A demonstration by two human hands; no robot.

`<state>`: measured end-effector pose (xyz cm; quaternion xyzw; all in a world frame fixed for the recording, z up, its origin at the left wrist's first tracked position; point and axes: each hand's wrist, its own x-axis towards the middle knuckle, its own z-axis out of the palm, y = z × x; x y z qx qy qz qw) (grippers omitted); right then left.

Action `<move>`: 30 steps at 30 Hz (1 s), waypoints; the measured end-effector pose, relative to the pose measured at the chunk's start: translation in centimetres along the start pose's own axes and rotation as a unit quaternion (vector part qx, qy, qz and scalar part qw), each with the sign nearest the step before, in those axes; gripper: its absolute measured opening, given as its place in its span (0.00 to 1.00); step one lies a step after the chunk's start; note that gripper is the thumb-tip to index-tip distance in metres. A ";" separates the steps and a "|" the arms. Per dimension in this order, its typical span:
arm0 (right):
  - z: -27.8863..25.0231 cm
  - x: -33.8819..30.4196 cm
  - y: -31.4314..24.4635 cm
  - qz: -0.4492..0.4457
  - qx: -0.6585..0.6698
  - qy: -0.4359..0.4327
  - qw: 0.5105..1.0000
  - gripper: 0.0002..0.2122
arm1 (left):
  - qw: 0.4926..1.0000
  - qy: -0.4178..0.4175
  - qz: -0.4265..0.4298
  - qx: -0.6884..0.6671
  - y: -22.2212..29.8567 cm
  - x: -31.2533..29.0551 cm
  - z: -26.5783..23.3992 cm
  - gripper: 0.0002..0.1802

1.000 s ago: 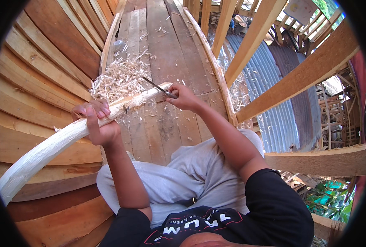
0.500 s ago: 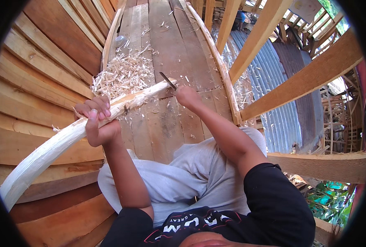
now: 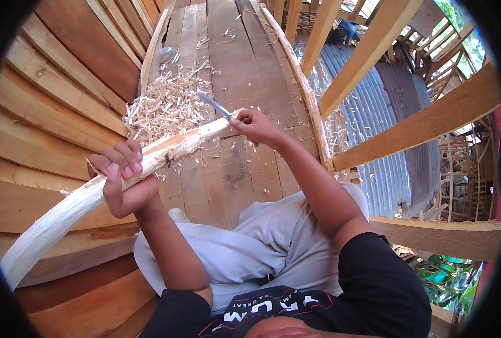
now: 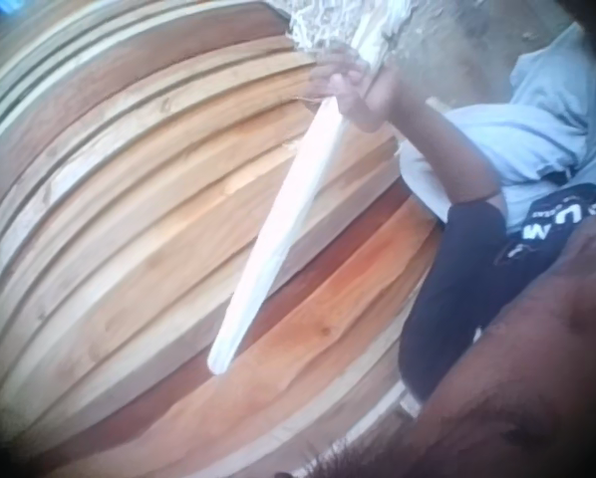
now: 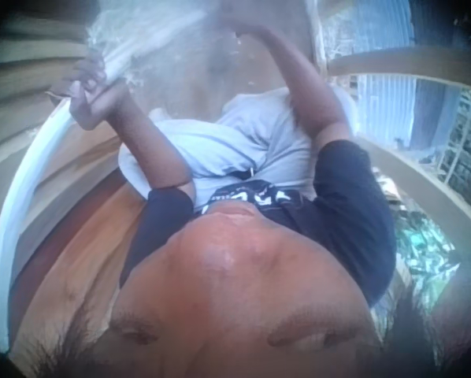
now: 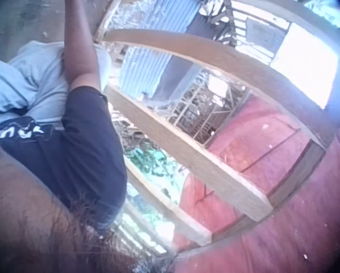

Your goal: The person sits inside a wooden boat and uses a knife to carve a long piece of wood, peeling away shavings. The person rotates the wood and continues carving along its length.

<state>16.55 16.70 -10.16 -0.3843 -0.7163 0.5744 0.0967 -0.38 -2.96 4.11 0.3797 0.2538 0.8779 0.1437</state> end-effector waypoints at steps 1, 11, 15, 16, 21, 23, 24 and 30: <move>0.0 -0.4 0.0 -0.016 0.022 -0.011 1.000 0.20 | 1.000 0.001 0.001 0.002 -0.1 0.0 0.2 0.09; 3.7 -1.3 -1.9 0.041 0.008 0.036 0.998 0.28 | 0.979 0.176 -0.013 0.102 -1.7 -0.1 2.7 0.10; 3.2 -1.8 -2.4 0.062 0.064 0.029 0.996 0.27 | 0.993 0.090 -0.043 0.070 -1.3 0.4 1.3 0.12; 3.0 -1.8 -2.2 0.079 0.071 0.030 0.994 0.27 | 0.995 0.067 -0.045 0.060 -1.2 0.4 1.2 0.15; 2.4 -1.2 -1.4 0.069 0.125 0.012 0.990 0.26 | 0.994 -0.061 -0.082 0.048 -0.4 0.5 1.7 0.25; 2.1 -1.2 -1.8 0.067 0.123 -0.006 0.990 0.25 | 0.987 -0.105 -0.074 0.100 -0.6 0.7 0.6 0.17; 1.8 -1.2 -1.7 0.057 0.121 -0.012 0.991 0.26 | 0.984 -0.128 -0.062 0.106 -0.8 1.0 0.1 0.15; 1.1 -0.5 -0.4 0.099 0.094 -0.030 0.990 0.28 | 0.994 -0.096 -0.026 0.041 -2.0 0.5 -1.0 0.08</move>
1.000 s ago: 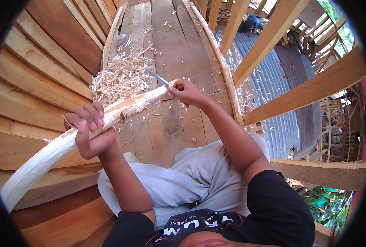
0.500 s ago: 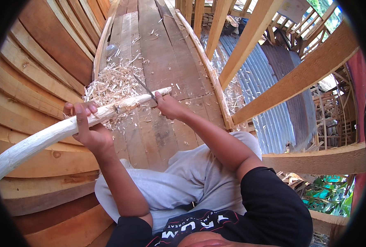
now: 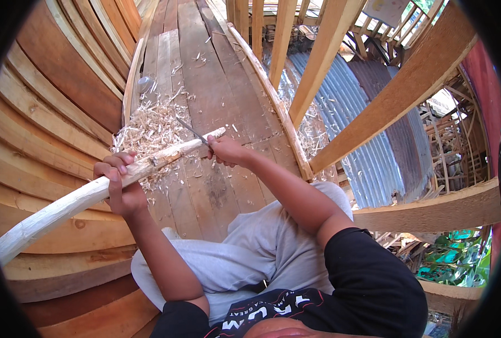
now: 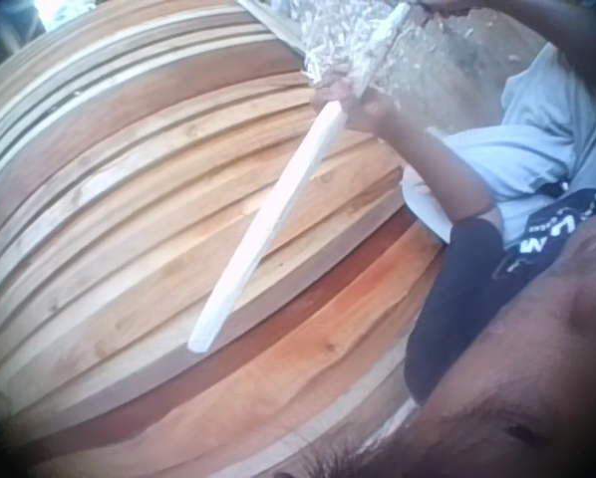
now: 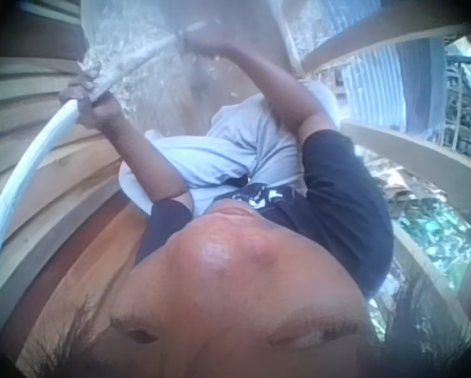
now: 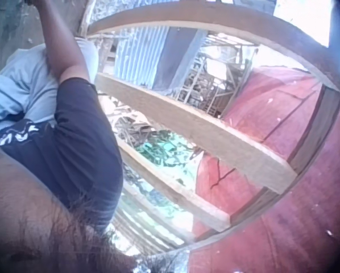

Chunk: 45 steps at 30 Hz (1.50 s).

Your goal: The person sits inside a wooden boat and uses a knife to carve a long piece of wood, peeling away shavings. The person rotates the wood and continues carving along its length.

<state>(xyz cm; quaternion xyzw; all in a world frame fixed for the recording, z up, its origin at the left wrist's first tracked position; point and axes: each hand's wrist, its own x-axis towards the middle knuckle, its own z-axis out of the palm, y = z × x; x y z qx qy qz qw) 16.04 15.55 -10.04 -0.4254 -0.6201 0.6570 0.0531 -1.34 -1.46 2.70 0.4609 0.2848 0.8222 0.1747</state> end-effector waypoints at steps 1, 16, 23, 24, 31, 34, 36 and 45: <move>0.1 0.1 0.1 0.031 0.010 0.003 0.999 0.29 | 0.999 0.044 -0.001 -0.005 -0.2 -0.2 0.0 0.08; 0.0 -0.4 -0.3 0.042 -0.058 0.073 0.995 0.30 | 0.996 0.066 -0.064 0.015 1.7 0.5 2.3 0.08; 0.2 0.3 0.7 -0.021 -0.194 0.191 0.962 0.32 | 0.998 0.060 -0.018 0.023 0.8 -0.7 2.7 0.08; 0.8 -0.4 -0.2 -0.029 -0.193 0.175 0.965 0.31 | 0.997 0.076 -0.007 0.009 0.5 -1.0 2.5 0.09; 1.5 -2.3 -2.6 -0.037 -0.193 0.139 0.971 0.26 | 0.998 0.023 0.016 -0.048 0.2 -1.0 1.0 0.07; 0.2 -0.4 -0.1 -0.060 -0.198 0.166 0.964 0.25 | 0.998 0.016 0.013 -0.060 -0.1 -1.1 1.1 0.07; 0.9 -1.1 -0.8 -0.050 -0.220 0.170 0.959 0.25 | 0.998 0.012 0.014 -0.052 0.2 -1.2 0.8 0.07; -2.6 1.1 3.4 -0.023 -0.326 0.141 0.934 0.22 | 0.998 -0.032 0.014 -0.059 0.2 -1.2 2.0 0.07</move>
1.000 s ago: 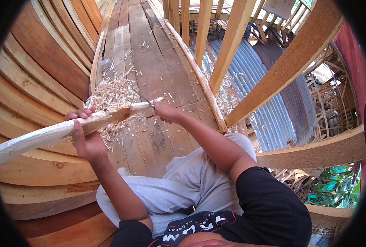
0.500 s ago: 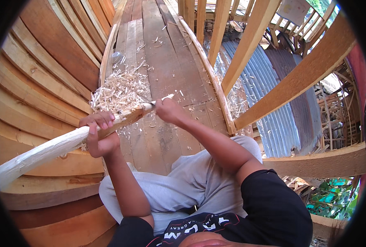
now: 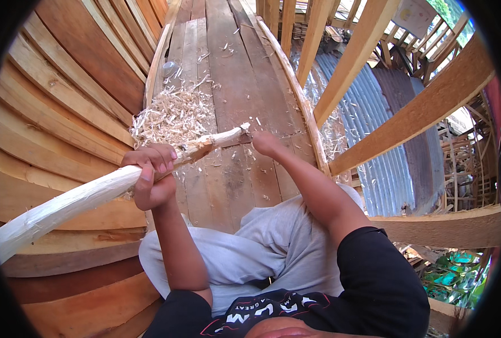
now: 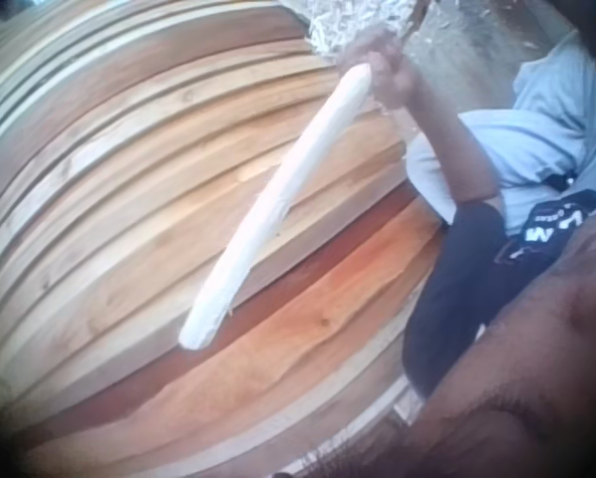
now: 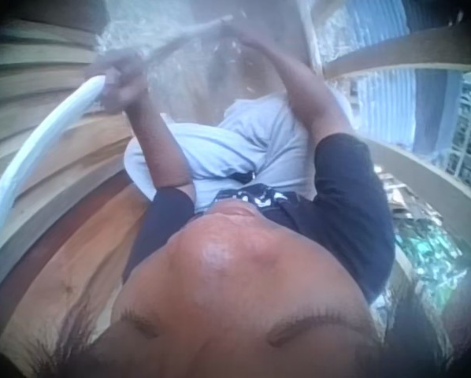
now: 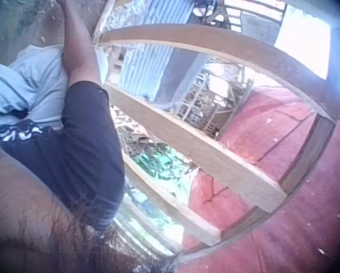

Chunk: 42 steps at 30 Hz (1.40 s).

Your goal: The person sits inside a wooden boat and uses a knife to carve a long piece of wood, peeling away shavings. The person rotates the wood and continues carving along its length.

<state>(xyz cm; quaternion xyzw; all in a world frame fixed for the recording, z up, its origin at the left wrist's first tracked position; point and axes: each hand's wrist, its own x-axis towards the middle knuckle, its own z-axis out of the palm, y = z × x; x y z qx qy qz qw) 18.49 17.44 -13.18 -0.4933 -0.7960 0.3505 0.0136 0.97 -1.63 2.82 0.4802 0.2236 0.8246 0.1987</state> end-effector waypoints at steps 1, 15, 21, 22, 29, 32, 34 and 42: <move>-0.4 -0.2 -0.3 0.016 0.010 -0.006 1.000 0.22 | 1.000 0.005 0.002 0.007 0.0 -0.1 0.4 0.07; -0.9 -2.4 -4.5 -0.021 0.075 -0.001 0.997 0.26 | 0.999 0.033 -0.001 -0.001 0.2 -0.1 -0.5 0.08; -2.6 -5.4 -9.8 -0.034 0.144 -0.034 0.988 0.27 | 0.999 0.042 0.004 -0.007 0.3 0.2 -1.2 0.08; -2.4 -5.5 -9.5 -0.026 0.138 -0.026 0.990 0.27 | 0.999 0.049 0.003 -0.013 0.3 0.3 -1.3 0.08; -0.6 -4.7 -9.3 0.000 0.115 0.031 0.993 0.27 | 0.994 0.107 -0.006 0.008 0.4 0.1 -3.1 0.09; -1.6 -7.3 -10.8 -0.018 0.119 0.034 0.992 0.27 | 0.996 0.093 0.000 0.008 0.5 -0.5 -3.0 0.08; -2.2 -9.1 -11.9 -0.041 0.098 0.044 0.993 0.27 | 0.998 0.065 0.004 -0.004 0.4 -0.2 -2.3 0.08; -0.7 -5.1 -8.1 -0.006 0.108 0.028 0.994 0.27 | 0.998 0.066 0.001 -0.017 0.1 -0.5 -1.9 0.07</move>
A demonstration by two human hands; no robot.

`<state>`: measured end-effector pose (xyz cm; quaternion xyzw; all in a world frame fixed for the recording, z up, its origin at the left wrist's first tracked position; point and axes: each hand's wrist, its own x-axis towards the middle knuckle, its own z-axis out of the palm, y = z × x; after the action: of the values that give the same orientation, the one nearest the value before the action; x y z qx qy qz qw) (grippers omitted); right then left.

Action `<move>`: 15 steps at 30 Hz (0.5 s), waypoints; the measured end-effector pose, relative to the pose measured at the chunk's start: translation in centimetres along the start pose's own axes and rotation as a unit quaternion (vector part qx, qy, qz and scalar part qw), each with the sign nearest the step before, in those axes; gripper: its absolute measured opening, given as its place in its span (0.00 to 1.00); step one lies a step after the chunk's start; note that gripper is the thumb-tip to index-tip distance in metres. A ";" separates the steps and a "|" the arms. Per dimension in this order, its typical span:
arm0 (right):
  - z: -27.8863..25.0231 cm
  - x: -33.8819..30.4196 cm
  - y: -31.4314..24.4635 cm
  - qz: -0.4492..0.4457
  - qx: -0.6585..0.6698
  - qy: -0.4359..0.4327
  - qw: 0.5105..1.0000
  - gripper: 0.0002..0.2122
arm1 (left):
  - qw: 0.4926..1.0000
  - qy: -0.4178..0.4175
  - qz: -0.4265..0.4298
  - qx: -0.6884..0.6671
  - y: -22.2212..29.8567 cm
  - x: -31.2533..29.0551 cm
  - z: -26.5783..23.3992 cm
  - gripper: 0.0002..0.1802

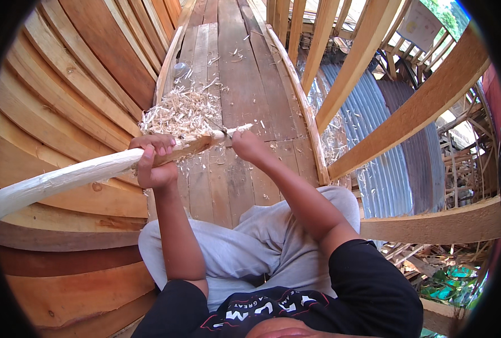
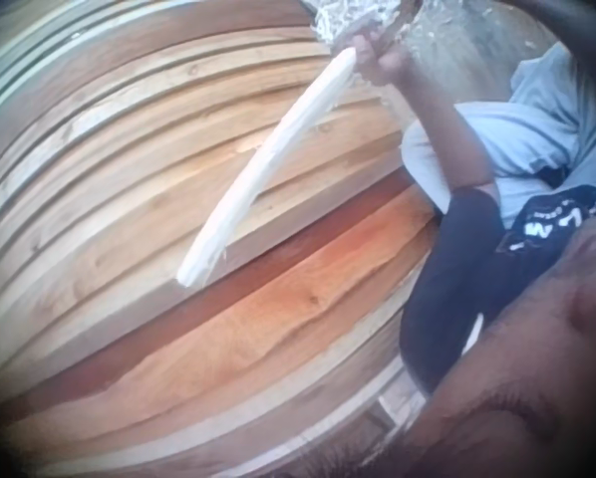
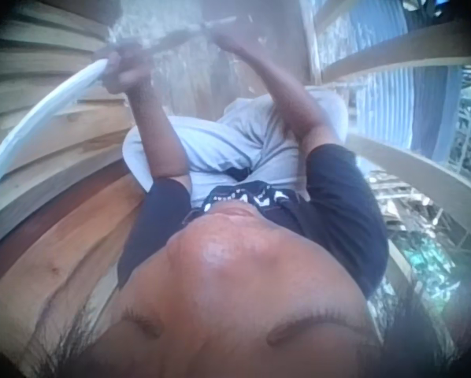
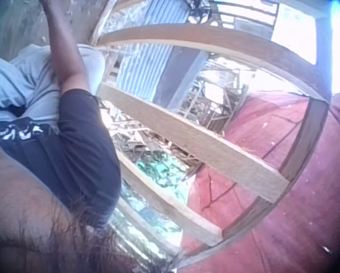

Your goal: The person sits inside a wooden boat and uses a knife to carve a long piece of wood, peeling away shavings. The person rotates the wood and continues carving along its length.

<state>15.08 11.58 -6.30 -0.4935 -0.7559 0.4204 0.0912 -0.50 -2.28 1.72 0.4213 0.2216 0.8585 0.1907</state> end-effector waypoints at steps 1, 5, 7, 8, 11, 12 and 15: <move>-1.0 -2.1 -2.6 -0.009 -0.016 -0.020 1.000 0.27 | 1.000 0.003 0.001 -0.004 0.3 -0.2 -0.5 0.07; -1.0 -0.4 -0.4 0.014 0.020 -0.006 1.000 0.26 | 1.000 -0.005 -0.001 0.014 0.1 -0.1 0.3 0.07; -0.1 0.6 1.0 0.035 -0.005 0.021 0.999 0.26 | 1.000 -0.002 0.002 0.014 -0.2 0.3 0.2 0.07; -0.1 1.2 1.4 0.043 -0.016 0.036 0.998 0.26 | 1.000 -0.003 0.004 0.009 -0.3 0.5 0.1 0.07; -0.4 -0.2 0.0 0.029 -0.002 0.004 1.000 0.27 | 1.000 -0.004 0.002 0.002 0.0 0.1 -0.4 0.06; -0.8 -0.6 -0.6 0.024 0.006 -0.002 1.000 0.27 | 1.000 -0.014 0.004 -0.008 0.1 -0.1 -0.2 0.06; -0.7 -1.1 -2.4 0.019 -0.023 -0.018 0.999 0.27 | 0.999 -0.032 0.006 0.001 0.0 0.1 0.2 0.07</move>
<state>14.38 10.69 -3.80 -0.5022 -0.7574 0.4132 0.0584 -0.41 -2.25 1.88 0.4496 0.2136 0.8458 0.1921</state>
